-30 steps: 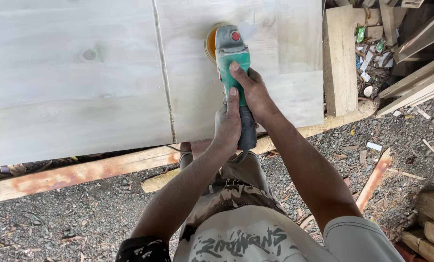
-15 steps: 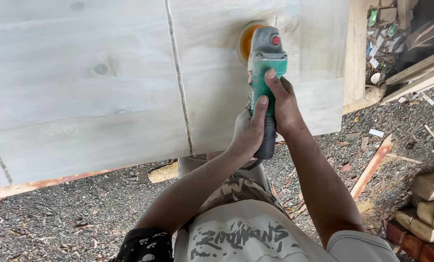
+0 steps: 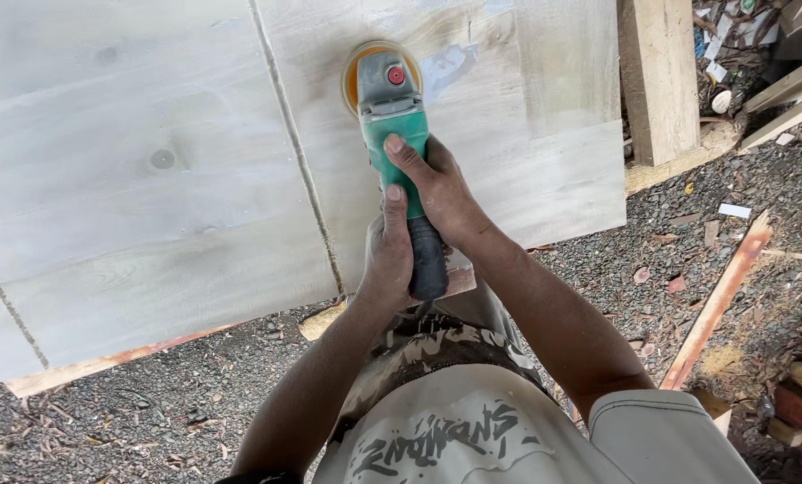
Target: The person uses a handheld electric sander to smooth the surface of a large wooden panel. They move the sander across the wood in steady passes, covering different sections of the panel.
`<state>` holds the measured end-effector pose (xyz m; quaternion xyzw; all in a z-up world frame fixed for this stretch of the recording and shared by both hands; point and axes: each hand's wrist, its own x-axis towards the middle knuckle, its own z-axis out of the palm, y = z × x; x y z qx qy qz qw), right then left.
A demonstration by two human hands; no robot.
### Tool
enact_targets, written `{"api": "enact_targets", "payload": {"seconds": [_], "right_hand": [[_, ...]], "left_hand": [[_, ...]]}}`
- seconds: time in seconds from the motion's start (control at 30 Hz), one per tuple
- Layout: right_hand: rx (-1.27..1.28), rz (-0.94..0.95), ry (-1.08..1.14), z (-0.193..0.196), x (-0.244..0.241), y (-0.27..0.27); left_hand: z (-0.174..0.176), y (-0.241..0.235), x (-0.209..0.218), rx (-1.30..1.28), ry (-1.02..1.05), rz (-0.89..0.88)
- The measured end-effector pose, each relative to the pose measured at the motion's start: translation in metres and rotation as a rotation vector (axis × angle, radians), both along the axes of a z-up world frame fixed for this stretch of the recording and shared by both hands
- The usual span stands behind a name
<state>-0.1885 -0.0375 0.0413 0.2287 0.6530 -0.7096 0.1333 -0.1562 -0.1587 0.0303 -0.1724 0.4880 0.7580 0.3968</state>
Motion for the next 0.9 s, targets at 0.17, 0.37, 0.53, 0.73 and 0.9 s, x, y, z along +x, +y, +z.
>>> {"api": "enact_targets", "payload": {"seconds": [0.17, 0.37, 0.53, 0.73, 0.9], "right_hand": [[0.025, -0.054, -0.051, 0.008, 0.001, 0.03], [-0.011, -0.114, -0.117, 0.006, 0.0, 0.056], [-0.059, -0.162, -0.105, 0.007, 0.008, 0.074], [-0.145, -0.182, -0.125, 0.001, 0.003, 0.075], [-0.194, -0.135, -0.064, -0.002, 0.001, 0.058]], "left_hand": [[0.007, 0.029, -0.005, -0.021, -0.08, -0.054], [0.004, 0.055, -0.012, -0.05, -0.006, -0.129], [-0.003, 0.073, -0.008, -0.069, -0.012, -0.143], [-0.008, 0.07, -0.011, -0.115, 0.036, -0.165], [-0.006, 0.053, -0.009, -0.119, 0.033, -0.129]]}}
